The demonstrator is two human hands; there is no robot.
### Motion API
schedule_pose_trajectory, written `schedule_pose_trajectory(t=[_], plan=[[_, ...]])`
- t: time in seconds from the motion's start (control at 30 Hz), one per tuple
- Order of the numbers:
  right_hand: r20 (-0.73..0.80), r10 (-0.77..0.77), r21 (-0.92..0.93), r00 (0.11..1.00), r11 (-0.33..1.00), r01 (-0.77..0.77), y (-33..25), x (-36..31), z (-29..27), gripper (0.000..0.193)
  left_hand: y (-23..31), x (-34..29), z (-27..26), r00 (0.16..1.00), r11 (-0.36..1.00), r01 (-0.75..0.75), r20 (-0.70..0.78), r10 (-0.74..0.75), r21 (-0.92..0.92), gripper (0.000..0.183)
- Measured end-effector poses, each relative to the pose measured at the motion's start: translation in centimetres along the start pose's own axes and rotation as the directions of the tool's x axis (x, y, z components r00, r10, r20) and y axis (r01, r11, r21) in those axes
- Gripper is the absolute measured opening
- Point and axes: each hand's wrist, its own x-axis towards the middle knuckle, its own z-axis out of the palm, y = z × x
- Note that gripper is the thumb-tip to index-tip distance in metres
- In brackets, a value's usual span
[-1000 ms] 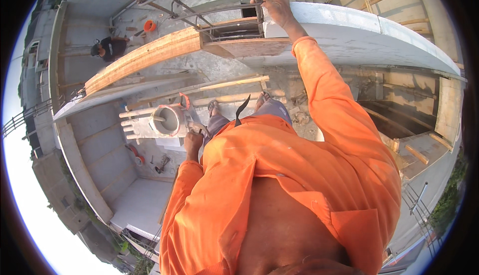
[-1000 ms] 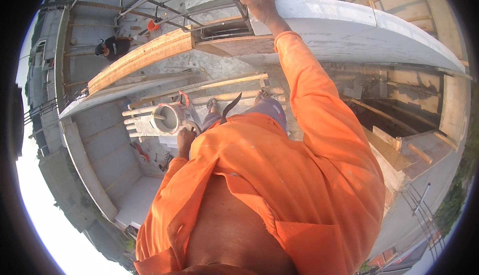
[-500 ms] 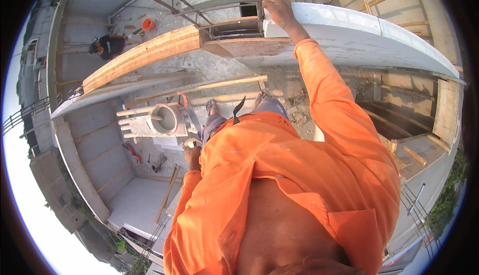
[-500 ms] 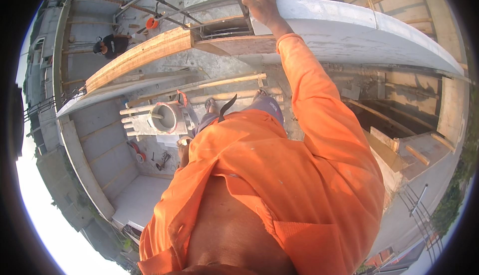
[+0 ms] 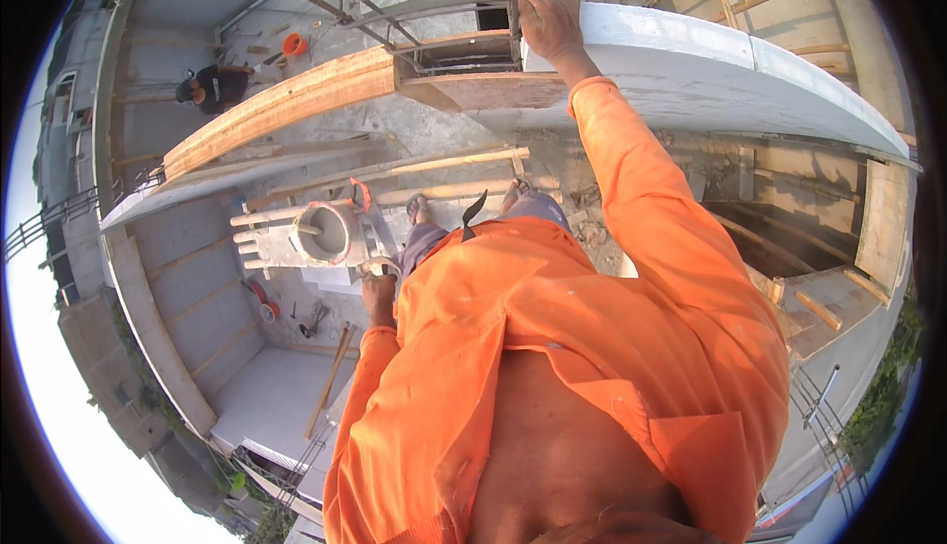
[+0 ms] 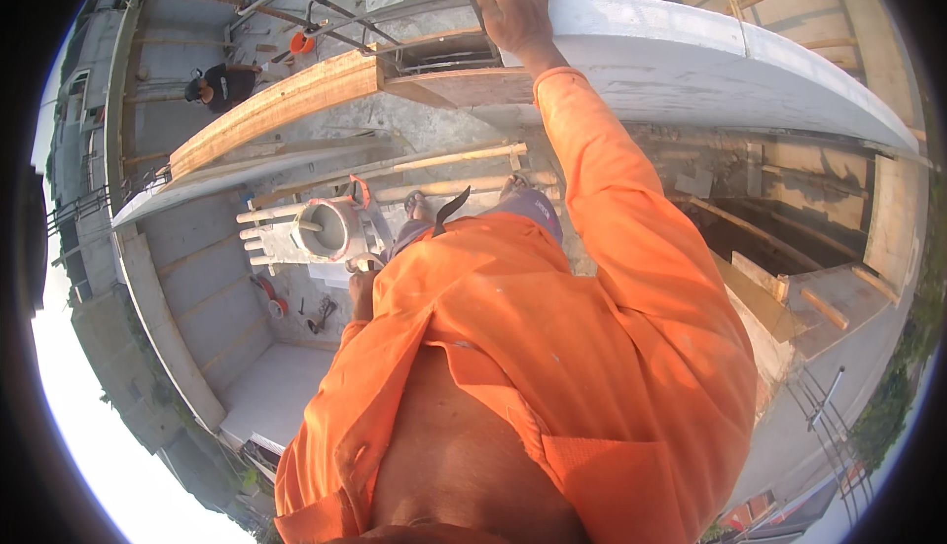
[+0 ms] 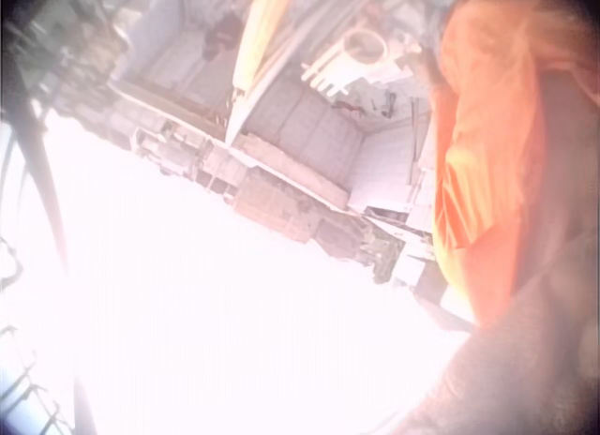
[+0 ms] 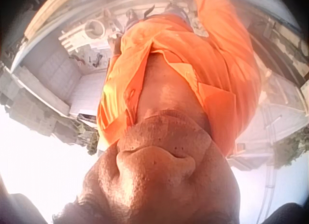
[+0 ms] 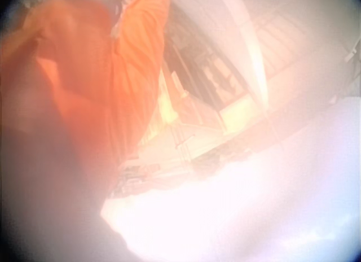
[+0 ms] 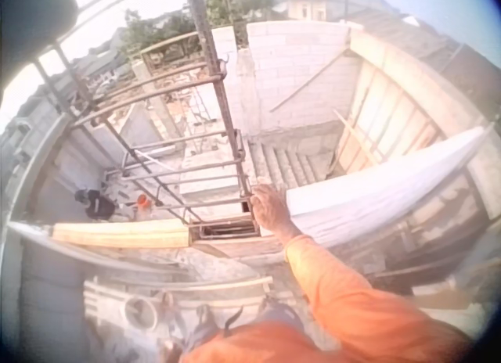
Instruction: The person builds a wall using a hammer, white blocks, and wooden boards, hammering wooden pieces into place and positioning a block on a horizontal support.
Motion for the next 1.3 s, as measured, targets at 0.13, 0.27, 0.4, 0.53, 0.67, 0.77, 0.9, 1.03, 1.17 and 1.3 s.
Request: schedule_pose_trajectory(t=[0.13, 0.27, 0.4, 0.53, 0.67, 0.77, 0.9, 1.03, 1.17, 1.3], plan=[[-0.072, -0.125, -0.126, 0.99, 0.985, 0.116, 1.0, 0.0, 0.7, 0.018, 0.8, -0.6, -0.8, 0.998, 0.997, -0.057, 0.018, 0.058, -0.052, 0.043], [-0.116, -0.079, -0.075, 0.99, 0.995, 0.07, 0.4, 0.0, 0.5, 0.017, 1.1, -1.8, -1.3, 1.0, 0.996, -0.012, -0.013, 0.011, -0.091, 0.037], [-0.109, -0.064, -0.082, 0.992, 0.995, 0.056, -0.7, 0.2, -0.1, 0.018, 0.2, -2.3, -1.3, 0.987, 0.971, -0.158, 0.001, 0.161, 0.18, 0.032], [-0.143, -0.102, -0.091, 0.984, 0.992, 0.089, 0.0, 0.2, 0.5, 0.02, 0.0, -2.4, -1.2, 0.987, 0.976, -0.156, -0.005, 0.159, 0.15, 0.031], [-0.07, -0.047, -0.062, 0.996, 0.997, 0.042, 1.1, -0.3, 0.8, 0.019, 1.3, -3.3, -1.9, 0.997, 0.993, 0.059, -0.051, -0.064, -0.097, 0.036], [-0.042, -0.065, -0.103, 0.997, 0.993, 0.061, 1.3, -0.1, 0.7, 0.019, 0.7, -3.3, -1.3, 0.998, 0.987, 0.022, -0.05, -0.03, -0.162, 0.039], [-0.063, -0.072, -0.051, 0.995, 0.996, 0.068, 1.5, 0.2, 0.4, 0.017, 0.8, -3.7, -0.8, 0.994, 0.971, 0.081, -0.05, -0.095, -0.225, 0.039], [0.019, -0.088, -0.11, 0.996, 0.99, 0.09, 0.7, 0.4, 0.6, 0.016, 0.8, -4.4, -1.0, 0.987, 0.942, 0.144, -0.028, -0.16, -0.304, 0.038], [-0.057, -0.092, 0.001, 0.994, 0.996, 0.092, 2.4, 0.2, 1.4, 0.015, 0.5, -4.0, -4.3, 0.947, 0.849, 0.321, 0.132, -0.292, -0.42, 0.037], [-0.024, -0.16, 0.027, 0.987, 0.987, 0.161, 4.5, 0.8, 1.4, 0.024, -1.6, -0.7, -4.1, 0.953, 0.834, 0.303, 0.137, -0.271, -0.461, 0.043]])
